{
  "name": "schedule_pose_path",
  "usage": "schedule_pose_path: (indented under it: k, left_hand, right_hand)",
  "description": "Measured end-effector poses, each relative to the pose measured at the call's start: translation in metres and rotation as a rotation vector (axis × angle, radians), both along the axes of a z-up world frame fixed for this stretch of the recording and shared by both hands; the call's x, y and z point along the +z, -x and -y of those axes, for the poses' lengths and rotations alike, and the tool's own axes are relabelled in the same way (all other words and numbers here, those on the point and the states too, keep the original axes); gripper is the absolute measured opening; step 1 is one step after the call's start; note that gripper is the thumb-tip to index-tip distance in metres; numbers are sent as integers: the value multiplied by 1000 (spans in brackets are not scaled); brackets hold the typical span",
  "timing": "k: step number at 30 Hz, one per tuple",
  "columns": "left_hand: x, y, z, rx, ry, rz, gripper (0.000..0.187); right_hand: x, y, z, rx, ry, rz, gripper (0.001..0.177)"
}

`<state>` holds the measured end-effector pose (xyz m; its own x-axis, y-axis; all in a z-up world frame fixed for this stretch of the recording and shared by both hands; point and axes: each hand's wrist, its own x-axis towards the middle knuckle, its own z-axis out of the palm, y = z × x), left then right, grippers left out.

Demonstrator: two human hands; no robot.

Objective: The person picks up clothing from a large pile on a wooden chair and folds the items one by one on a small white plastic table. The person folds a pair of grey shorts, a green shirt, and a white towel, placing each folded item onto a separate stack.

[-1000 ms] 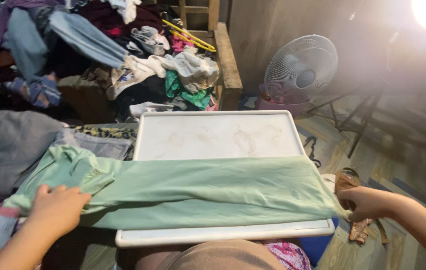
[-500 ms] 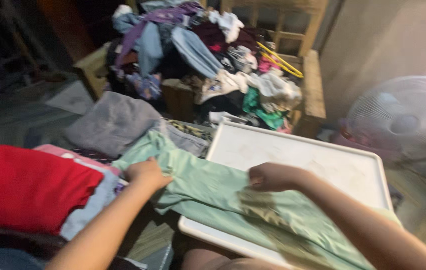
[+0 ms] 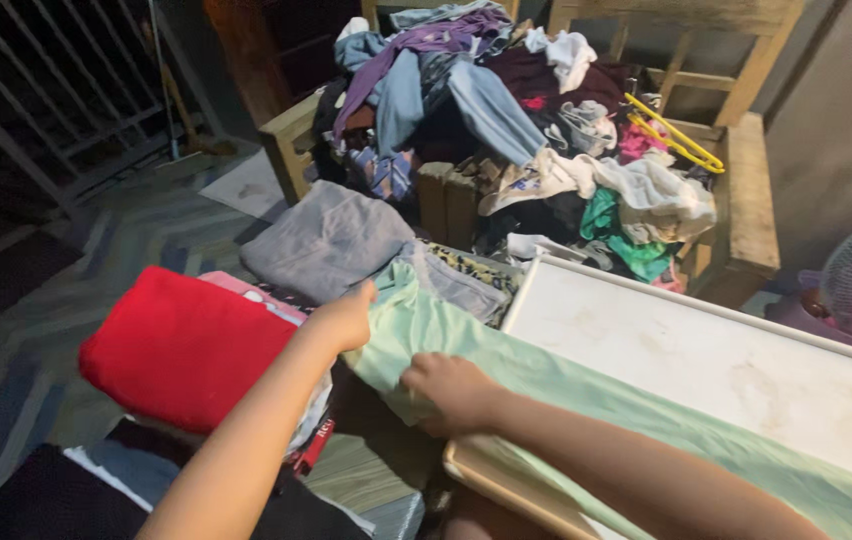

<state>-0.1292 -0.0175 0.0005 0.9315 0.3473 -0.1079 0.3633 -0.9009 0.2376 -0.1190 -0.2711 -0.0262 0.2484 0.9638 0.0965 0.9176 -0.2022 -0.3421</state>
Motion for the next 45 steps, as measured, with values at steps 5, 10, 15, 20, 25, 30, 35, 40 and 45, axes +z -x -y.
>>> schedule_pose_path:
  k: [5, 10, 15, 20, 25, 30, 35, 40, 45]
  left_hand:
    - [-8, -12, -20, -327, -2, -216, 32]
    - [43, 2, -14, -229, -116, -466, 26]
    - [42, 9, 3, -217, -315, -557, 35]
    - [33, 2, -4, -232, -326, -591, 44]
    - [24, 1, -30, -362, -153, -368, 30]
    - [36, -9, -48, -422, 50, -241, 26]
    - [20, -10, -59, -552, 233, 4, 14]
    - [-19, -50, -80, -450, 673, -126, 16]
    - [-67, -86, -75, -124, 592, 72, 19]
  right_hand:
    - [-7, 20, -7, -15, 7, 460, 46]
    - [0, 20, -3, 77, -18, 492, 33]
    - [6, 17, 1, 102, 17, 432, 16]
    - [2, 17, 2, 380, 10, 497, 26]
    - [-6, 17, -15, 354, 84, 627, 26]
    - [5, 13, -17, 258, 8, 693, 17]
    - [15, 20, -7, 194, -126, 472, 13]
    - [-33, -17, -10, -389, -401, -750, 12]
    - [-84, -96, 5, -1020, -548, -1449, 19]
